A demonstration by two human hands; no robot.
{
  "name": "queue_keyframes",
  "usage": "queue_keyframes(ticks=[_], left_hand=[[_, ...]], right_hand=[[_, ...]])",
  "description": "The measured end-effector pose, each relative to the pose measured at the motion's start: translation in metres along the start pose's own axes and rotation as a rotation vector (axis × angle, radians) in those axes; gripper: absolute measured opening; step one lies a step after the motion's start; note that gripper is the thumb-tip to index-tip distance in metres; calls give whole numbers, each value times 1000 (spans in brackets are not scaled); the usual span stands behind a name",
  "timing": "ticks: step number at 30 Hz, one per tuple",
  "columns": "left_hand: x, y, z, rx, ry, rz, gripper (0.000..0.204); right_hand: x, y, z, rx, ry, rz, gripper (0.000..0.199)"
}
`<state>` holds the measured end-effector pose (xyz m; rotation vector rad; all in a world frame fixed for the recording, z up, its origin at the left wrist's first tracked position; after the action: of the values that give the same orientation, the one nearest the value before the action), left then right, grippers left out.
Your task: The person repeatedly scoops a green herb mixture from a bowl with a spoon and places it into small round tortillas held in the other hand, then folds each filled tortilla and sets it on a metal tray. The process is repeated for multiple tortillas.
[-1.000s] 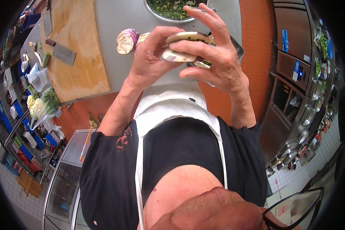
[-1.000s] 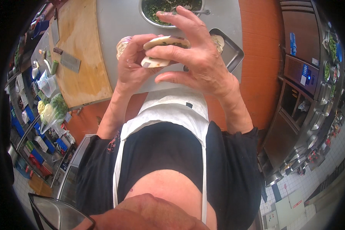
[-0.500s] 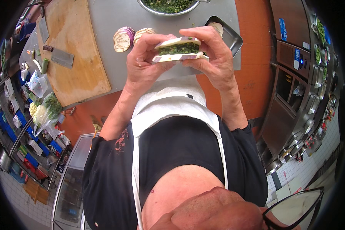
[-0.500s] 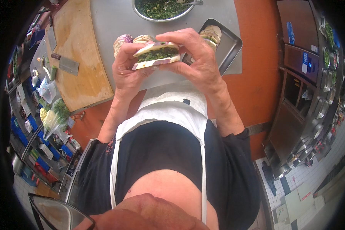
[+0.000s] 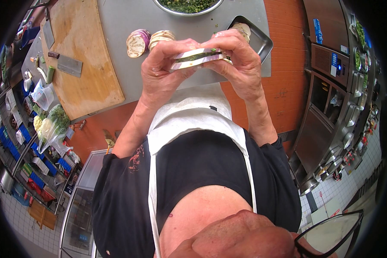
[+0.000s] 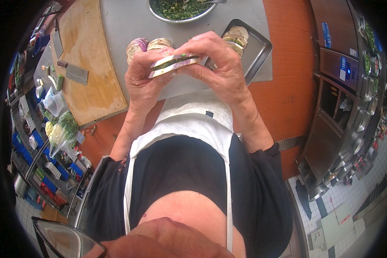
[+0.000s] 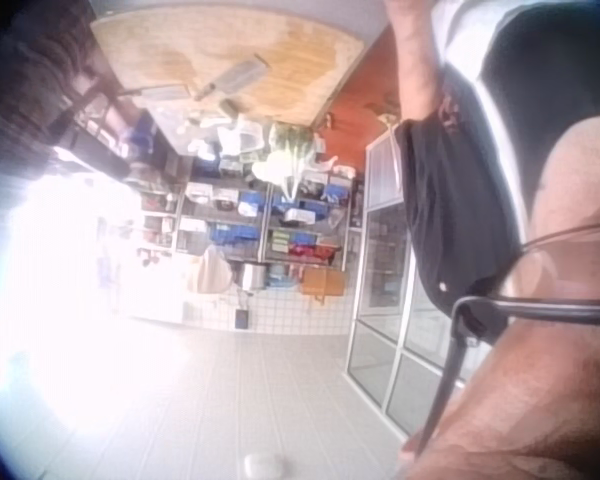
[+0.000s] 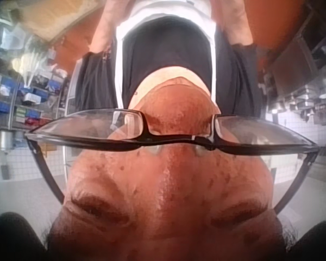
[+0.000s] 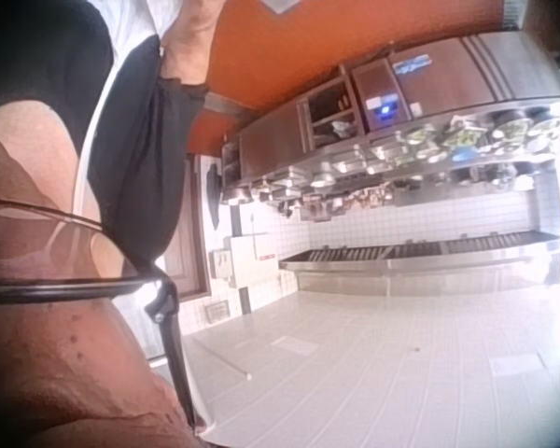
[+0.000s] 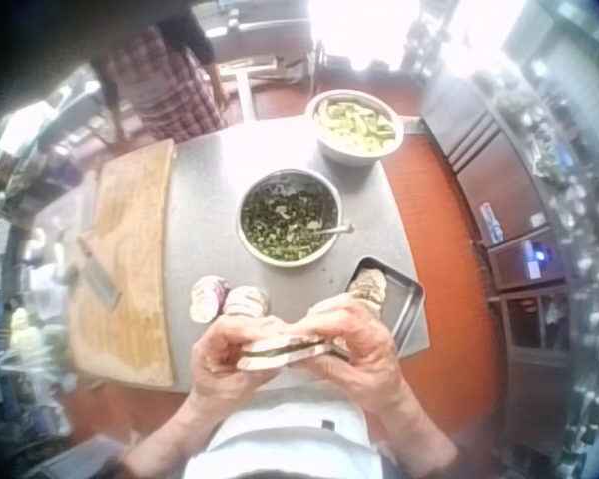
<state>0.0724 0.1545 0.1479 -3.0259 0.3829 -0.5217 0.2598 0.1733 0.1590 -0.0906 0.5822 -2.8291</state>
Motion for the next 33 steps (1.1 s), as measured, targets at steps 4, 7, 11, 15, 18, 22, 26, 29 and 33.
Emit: queue_keyframes(ticks=[4,7,11,15,18,22,26,29,33], left_hand=[[-4,4,7,-96,-46,-28,36],[-6,9,19,-173,-119,21,38],[6,20,51,-237,-307,169,45],[7,40,98,-519,-476,78,53],[-16,67,116,-763,-433,68,47],[-46,99,130,-888,-461,66,38],[-68,116,131,-868,-461,21,33],[-91,120,127,-872,-461,-95,32],[-130,111,124,-781,-490,-408,35]], right_hand=[[-3,2,0,31,65,27,34],[-8,16,1,77,253,90,35],[-19,61,-6,125,458,118,36],[-54,133,-33,389,522,-79,27],[-80,180,-65,530,606,-252,26],[-72,213,-104,572,631,-321,26],[-44,200,-118,530,857,-258,26],[-33,174,-93,445,1079,-184,26],[-16,131,-65,339,869,-113,26]])
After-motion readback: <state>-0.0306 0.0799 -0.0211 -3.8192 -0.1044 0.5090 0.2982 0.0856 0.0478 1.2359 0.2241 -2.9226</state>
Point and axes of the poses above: each hand's wrist, its own y-axis away from the middle knuckle, its own x-axis out of the palm, z = x × y, the point moved 6 cm from there along -y, towards the middle knuckle, and after that the axes turned 9 degrees about -x, right-handed, at the moved point
